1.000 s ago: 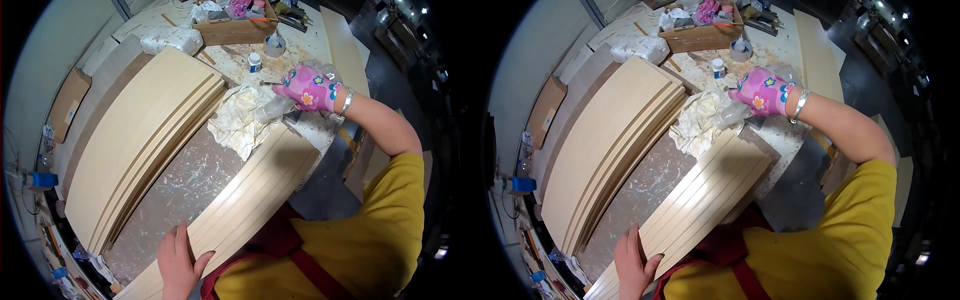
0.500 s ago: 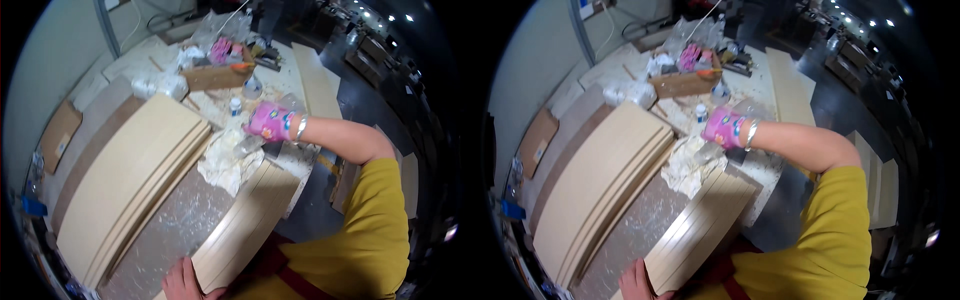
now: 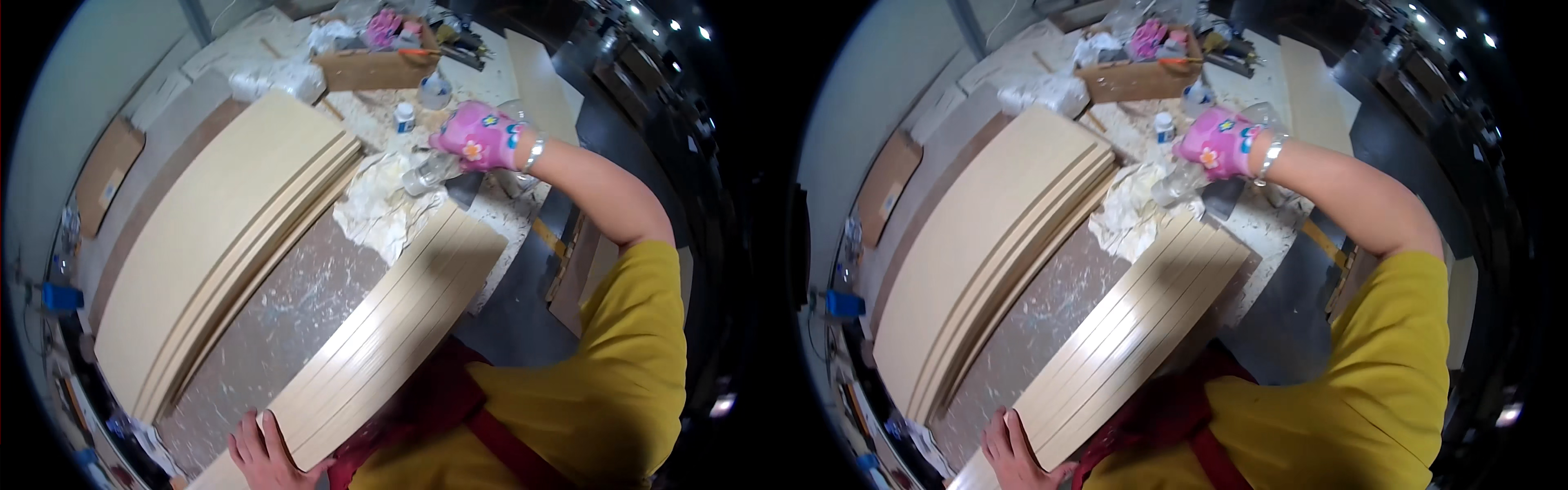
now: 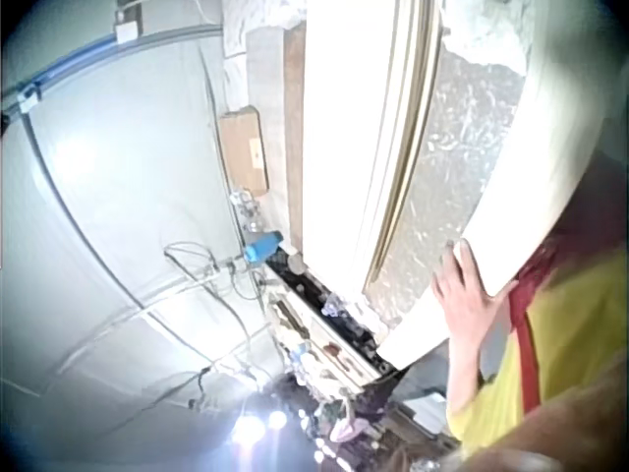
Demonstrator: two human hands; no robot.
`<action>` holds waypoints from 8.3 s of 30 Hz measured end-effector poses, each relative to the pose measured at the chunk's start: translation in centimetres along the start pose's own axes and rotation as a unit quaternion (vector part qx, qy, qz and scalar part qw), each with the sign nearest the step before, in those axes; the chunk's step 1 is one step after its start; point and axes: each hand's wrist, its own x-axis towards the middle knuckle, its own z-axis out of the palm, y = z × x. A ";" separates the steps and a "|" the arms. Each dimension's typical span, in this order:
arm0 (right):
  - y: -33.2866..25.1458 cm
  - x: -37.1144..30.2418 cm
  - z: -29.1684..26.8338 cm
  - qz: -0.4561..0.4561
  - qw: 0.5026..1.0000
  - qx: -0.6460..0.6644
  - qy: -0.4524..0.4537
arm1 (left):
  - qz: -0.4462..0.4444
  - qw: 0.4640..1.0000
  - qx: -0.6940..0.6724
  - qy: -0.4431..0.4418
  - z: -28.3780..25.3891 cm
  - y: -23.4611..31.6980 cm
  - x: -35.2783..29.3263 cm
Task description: The person wipes the surface of light-colored wooden planks with a white cloth. They repeatedly pick up a plastic bottle to pour liquid onto the cloth and continue wiping the wood. The person handles the planks one by one, wiping them and stacking them on the workbench.
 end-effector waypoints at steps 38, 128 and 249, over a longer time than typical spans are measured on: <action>-1.6 0.9 -1.8 -0.012 0.999 -0.019 -0.033 | 0.011 0.996 -0.017 0.084 2.6 -1.1 -0.4; -16.5 -7.6 -2.7 0.110 0.945 0.208 0.226 | 0.034 0.982 0.000 0.184 3.5 -4.0 -3.5; -28.4 -11.1 -0.7 0.110 0.892 0.257 0.356 | 0.038 0.987 0.044 0.147 3.8 -3.9 -2.8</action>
